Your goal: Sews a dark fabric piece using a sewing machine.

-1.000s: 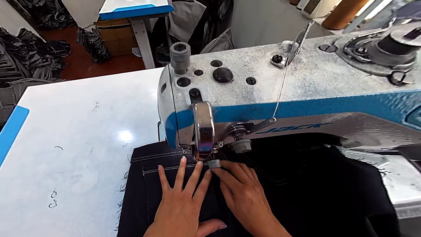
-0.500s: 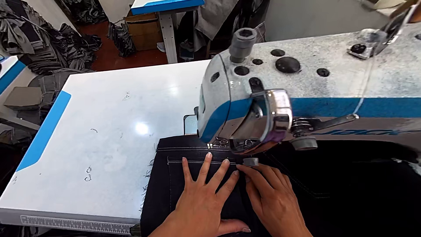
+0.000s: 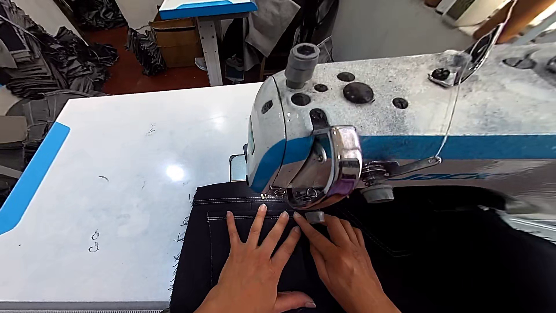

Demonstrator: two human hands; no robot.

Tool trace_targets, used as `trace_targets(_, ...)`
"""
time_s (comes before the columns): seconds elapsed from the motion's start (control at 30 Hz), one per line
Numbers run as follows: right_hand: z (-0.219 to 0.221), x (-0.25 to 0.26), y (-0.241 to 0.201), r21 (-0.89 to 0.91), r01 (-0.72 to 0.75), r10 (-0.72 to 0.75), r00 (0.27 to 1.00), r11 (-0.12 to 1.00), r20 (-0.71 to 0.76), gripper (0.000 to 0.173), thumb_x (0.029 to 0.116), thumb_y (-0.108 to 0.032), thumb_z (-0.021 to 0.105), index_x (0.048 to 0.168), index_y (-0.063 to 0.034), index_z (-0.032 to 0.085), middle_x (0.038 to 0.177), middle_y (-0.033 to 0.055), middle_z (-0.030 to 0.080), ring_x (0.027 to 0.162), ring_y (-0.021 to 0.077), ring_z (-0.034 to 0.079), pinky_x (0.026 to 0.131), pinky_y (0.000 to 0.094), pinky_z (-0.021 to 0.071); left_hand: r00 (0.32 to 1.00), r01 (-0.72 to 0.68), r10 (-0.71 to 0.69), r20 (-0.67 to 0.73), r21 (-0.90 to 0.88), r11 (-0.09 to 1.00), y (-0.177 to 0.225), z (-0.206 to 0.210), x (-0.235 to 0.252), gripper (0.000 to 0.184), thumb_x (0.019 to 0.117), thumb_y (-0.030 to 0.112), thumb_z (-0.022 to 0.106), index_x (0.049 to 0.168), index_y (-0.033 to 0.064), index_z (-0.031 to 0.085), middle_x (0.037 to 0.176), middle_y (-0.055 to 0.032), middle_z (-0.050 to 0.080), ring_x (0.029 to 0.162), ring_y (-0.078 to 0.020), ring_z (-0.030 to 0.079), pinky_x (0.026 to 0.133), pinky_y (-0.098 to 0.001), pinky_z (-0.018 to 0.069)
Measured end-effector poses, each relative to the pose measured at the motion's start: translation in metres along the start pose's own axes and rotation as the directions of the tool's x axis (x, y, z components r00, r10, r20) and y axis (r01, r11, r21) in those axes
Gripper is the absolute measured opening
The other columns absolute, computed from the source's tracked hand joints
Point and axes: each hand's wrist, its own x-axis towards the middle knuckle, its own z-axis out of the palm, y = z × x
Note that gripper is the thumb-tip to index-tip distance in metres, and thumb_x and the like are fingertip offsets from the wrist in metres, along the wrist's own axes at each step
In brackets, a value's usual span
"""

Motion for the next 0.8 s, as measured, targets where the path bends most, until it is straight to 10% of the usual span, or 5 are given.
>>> trace_targets(0.8, 0.0038, 0.0056, -0.0035, -0.073, -0.026, 0.026, 1.000, 0.997, 0.003, 0.042, 0.0968, -0.016, 0.045, 0.128, -0.0204, 0.073, 0.110, 0.0095, 0.069, 0.097, 0.0301, 0.065, 0.078, 0.0460, 0.0491, 0.999, -0.004, 0.005, 0.054, -0.027, 1.000, -0.0007, -0.0047, 0.0024, 0.099, 0.0829, 0.090, 0.033, 0.158, 0.0267, 0.041, 0.163, -0.0054, 0.039, 0.152, -0.0477, 0.024, 0.101, -0.0898, 0.0131)
